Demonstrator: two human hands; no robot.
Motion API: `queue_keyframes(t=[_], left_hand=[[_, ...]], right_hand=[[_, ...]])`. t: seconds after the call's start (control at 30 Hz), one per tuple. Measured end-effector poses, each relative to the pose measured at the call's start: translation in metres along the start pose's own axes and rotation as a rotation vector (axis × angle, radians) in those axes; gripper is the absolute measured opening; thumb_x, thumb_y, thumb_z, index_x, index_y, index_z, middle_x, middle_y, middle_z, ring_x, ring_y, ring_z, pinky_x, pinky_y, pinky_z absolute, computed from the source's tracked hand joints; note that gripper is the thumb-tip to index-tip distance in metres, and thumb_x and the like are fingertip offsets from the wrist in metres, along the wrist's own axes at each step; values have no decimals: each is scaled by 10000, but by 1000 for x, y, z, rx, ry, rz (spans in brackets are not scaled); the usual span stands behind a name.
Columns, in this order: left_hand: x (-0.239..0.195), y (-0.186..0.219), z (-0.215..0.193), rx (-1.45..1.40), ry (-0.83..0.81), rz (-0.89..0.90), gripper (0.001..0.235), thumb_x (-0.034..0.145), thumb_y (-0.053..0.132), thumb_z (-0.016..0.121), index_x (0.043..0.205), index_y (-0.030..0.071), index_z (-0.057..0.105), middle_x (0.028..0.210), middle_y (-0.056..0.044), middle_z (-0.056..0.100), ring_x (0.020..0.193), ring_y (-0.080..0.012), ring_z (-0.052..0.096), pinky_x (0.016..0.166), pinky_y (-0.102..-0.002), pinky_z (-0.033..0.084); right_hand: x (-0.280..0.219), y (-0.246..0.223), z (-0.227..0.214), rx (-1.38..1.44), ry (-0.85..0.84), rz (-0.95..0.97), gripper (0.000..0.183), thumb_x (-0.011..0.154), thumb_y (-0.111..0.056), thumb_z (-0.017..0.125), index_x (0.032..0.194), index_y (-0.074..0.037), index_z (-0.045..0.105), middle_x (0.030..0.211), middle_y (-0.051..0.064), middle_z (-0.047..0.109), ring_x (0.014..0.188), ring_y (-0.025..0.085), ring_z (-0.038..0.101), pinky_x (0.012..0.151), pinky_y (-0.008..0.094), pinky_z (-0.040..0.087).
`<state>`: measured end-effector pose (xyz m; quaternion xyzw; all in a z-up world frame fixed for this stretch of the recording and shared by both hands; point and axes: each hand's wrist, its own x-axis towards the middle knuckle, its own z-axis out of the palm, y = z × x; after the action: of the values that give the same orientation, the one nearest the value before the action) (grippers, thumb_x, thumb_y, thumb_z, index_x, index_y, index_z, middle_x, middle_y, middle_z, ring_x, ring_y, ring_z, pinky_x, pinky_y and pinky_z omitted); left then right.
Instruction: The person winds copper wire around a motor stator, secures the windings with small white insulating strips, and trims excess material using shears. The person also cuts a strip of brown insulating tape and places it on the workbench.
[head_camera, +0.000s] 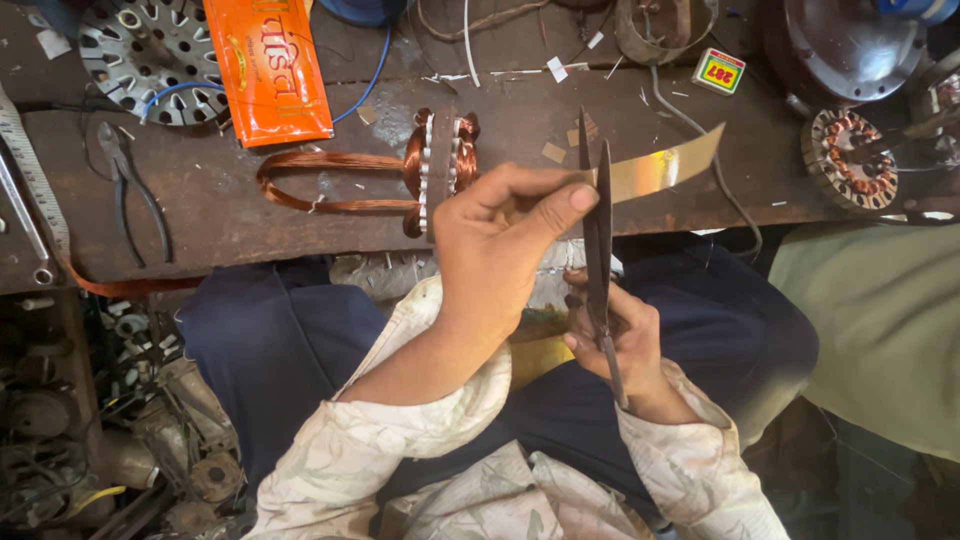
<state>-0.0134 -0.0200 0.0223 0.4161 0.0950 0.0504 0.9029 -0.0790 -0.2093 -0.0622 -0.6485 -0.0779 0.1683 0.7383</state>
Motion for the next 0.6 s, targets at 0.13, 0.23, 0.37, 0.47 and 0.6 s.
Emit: queue_keyframes(t=[0.13, 0.23, 0.37, 0.47, 0.6], left_hand=[[1, 0, -2, -56, -50, 2, 156, 917, -49, 787, 1055, -69, 717, 1013, -142, 761, 921, -159, 722, 872, -291, 597], [0, 0, -2, -57, -48, -11, 156, 915, -49, 792, 1051, -70, 721, 1007, -139, 758, 918, -159, 716, 875, -295, 592], [-2, 5, -1, -27, -28, -41, 156, 916, -38, 798, 1051, -76, 730, 1004, -140, 760, 911, -158, 711, 864, -294, 584], [-3, 8, 0, -39, -27, -58, 165, 907, -22, 799, 1050, -67, 731, 1008, -138, 767, 917, -160, 723, 873, -297, 594], [-2, 10, 1, -17, -20, -54, 162, 907, -31, 799, 1049, -71, 732, 1006, -145, 767, 910, -161, 720, 865, -296, 593]], right_hand=[[0, 3, -1, 10, -37, -30, 638, 808, 46, 757, 1406, 103, 543, 758, -35, 484, 696, 61, 455, 669, 253, 393], [0, 2, -2, 125, -94, -37, 688, 798, 10, 781, 1427, 97, 517, 805, -13, 502, 745, 92, 480, 699, 270, 404], [1, -2, -2, 288, -149, -16, 755, 788, -21, 813, 1458, 93, 485, 841, 6, 488, 780, 125, 478, 685, 282, 388], [0, -4, -3, 292, -151, -21, 749, 791, -15, 806, 1461, 90, 487, 852, 6, 491, 786, 125, 483, 691, 284, 393], [0, -2, -4, 143, -114, -28, 719, 779, 29, 803, 1428, 92, 499, 833, -7, 488, 760, 110, 504, 673, 273, 408]])
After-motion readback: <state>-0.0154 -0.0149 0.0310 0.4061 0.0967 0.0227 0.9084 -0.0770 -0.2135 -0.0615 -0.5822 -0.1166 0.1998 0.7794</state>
